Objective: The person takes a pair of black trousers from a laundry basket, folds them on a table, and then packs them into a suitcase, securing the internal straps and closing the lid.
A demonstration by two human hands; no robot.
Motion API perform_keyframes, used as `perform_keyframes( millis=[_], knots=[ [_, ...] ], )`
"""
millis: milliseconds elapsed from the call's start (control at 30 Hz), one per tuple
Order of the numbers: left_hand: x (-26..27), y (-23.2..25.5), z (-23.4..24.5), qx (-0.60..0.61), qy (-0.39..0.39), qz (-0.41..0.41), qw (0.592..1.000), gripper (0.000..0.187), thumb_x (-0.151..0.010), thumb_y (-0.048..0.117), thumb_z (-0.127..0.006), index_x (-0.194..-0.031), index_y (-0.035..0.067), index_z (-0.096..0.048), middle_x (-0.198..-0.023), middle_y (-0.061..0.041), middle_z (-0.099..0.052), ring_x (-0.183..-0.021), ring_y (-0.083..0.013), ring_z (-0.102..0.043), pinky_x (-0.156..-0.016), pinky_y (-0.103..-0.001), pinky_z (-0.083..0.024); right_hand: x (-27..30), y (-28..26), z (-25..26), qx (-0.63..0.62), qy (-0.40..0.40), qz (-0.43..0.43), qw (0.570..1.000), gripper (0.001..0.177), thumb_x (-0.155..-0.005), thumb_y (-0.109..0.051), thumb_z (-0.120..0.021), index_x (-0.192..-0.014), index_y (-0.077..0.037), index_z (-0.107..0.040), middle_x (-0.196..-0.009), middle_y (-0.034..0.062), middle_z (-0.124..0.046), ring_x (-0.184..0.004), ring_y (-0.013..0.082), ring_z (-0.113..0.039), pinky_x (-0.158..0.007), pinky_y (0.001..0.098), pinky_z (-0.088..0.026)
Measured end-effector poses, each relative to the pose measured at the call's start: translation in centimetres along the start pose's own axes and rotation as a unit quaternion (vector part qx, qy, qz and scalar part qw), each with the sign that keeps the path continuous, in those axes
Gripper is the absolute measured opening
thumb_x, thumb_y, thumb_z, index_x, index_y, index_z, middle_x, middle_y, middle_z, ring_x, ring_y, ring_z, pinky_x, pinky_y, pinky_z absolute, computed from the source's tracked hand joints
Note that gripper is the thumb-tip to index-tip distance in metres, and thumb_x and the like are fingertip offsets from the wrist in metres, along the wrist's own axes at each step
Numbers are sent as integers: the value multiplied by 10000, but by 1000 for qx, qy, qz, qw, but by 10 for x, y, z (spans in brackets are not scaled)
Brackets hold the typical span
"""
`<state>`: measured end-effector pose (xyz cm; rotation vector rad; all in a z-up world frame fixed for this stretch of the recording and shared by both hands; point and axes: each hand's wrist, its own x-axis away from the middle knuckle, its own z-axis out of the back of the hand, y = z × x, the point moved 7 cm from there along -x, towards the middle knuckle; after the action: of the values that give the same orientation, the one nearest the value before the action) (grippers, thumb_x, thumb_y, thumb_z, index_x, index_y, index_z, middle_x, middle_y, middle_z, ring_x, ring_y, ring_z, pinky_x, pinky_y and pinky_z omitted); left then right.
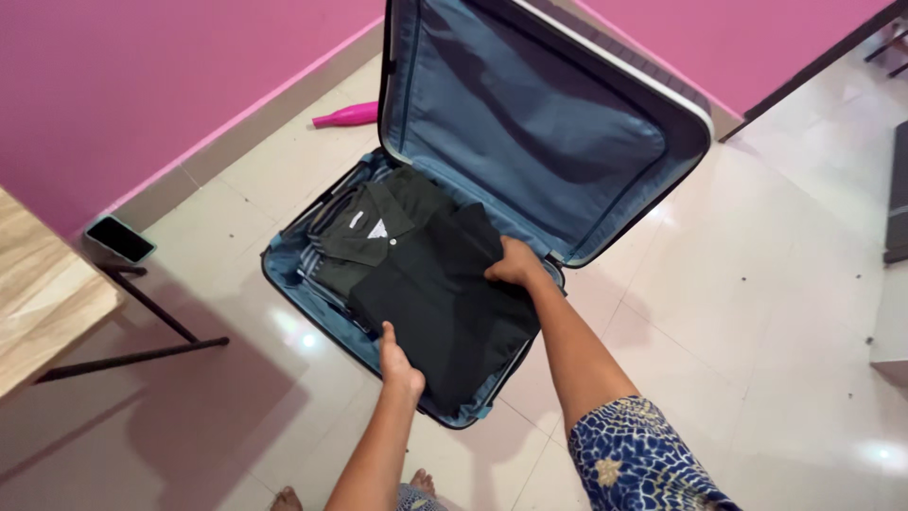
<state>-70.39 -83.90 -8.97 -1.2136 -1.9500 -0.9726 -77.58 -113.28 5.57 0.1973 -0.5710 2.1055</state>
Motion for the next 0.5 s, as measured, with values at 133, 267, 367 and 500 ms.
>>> perform_keyframes(
  millis=[133, 267, 367, 500],
  knots=[
    [-19, -54, 6, 79, -12, 45, 996, 626, -960, 514, -560, -1436, 107, -551, -1461, -88, -597, -1315, -320, -554, -1154, -479, -402, -10, 36, -17, 11, -29, -26, 999, 987, -597, -266, -879, -1466, -13, -485, -1350, 235, -627, -1278, 342, -593, -1060, 385, -475],
    [-46, -92, 23, 120, -22, 79, 989, 606, -979, 467, -551, -1426, 57, -558, -1459, -112, -600, -1327, -312, -552, -1172, -461, -382, -11, 44, -35, -47, -10, 27, 999, 917, -589, -235, -867, -1417, -28, -534, -1321, 222, -650, -1260, 336, -608, -1057, 386, -484],
    [-62, -111, 39, 105, 2, 86, 991, 593, -1001, 454, -521, -1437, 53, -542, -1484, -116, -579, -1351, -308, -537, -1185, -449, -365, -10, 49, -48, -47, 6, 8, 999, 814, -598, -213, -850, -1354, -76, -583, -1241, 199, -705, -1216, 351, -642, -1022, 415, -508],
    [-77, -111, 41, 121, -15, 89, 988, 590, -994, 456, -519, -1420, 48, -549, -1475, -133, -581, -1332, -325, -543, -1160, -468, -391, -19, 55, -51, -91, 37, 24, 995, 747, -623, -179, -827, -1328, -130, -587, -1191, 167, -716, -1170, 362, -651, -957, 432, -504]
  ],
)
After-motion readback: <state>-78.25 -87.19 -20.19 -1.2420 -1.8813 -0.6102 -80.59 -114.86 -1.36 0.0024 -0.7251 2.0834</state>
